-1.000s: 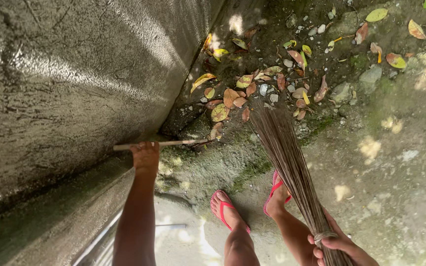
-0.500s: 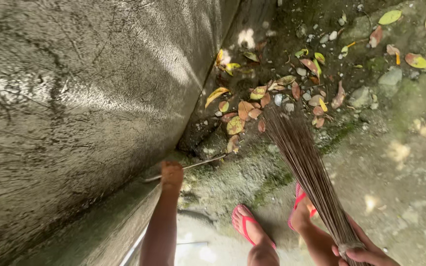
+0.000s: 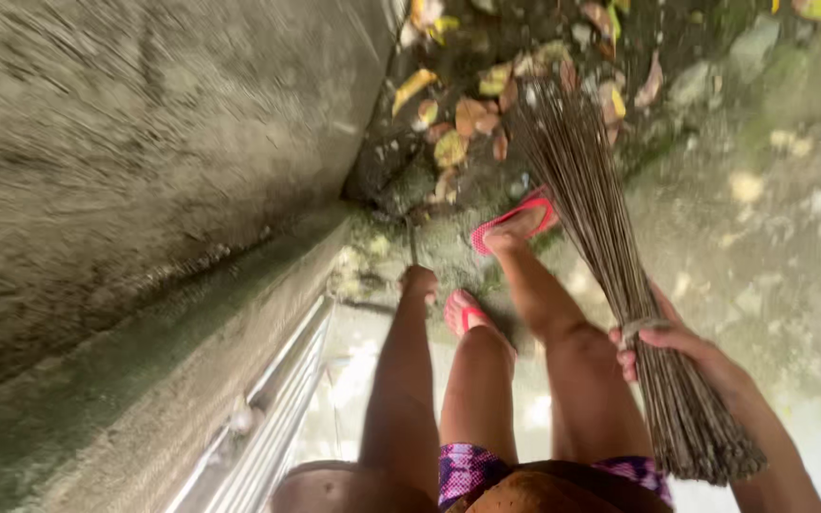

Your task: The person sweeps leaves and debris into a dustpan using a broom, then carries the dustpan to a bucket and empties it.

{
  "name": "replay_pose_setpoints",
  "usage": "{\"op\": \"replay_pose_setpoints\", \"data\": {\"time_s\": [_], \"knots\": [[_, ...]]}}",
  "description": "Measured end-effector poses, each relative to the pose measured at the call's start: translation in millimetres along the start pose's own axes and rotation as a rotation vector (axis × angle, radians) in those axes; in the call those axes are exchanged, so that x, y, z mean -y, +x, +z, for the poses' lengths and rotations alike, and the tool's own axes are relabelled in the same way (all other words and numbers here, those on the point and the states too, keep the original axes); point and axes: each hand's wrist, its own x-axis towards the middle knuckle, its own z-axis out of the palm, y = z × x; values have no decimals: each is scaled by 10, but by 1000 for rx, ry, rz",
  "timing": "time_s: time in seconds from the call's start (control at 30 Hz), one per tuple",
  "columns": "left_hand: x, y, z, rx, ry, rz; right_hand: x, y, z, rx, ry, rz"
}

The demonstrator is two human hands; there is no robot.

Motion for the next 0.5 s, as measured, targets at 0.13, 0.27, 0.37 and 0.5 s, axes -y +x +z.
{"op": "replay_pose_setpoints", "data": {"time_s": [0.13,0.27,0.37,0.5], "knots": [[-792,19,-247,73,-55,61,41,171,-131,-73,-121,26],[-1724,368,-194,148,-85,124,154,205,-146,-217,171,196],[-2406,404,-219,197,-124,176,288,143,-140,-244,152,181],[-2800,351,-673,175,-190,178,507,58,-141,-299,86,199]]}}
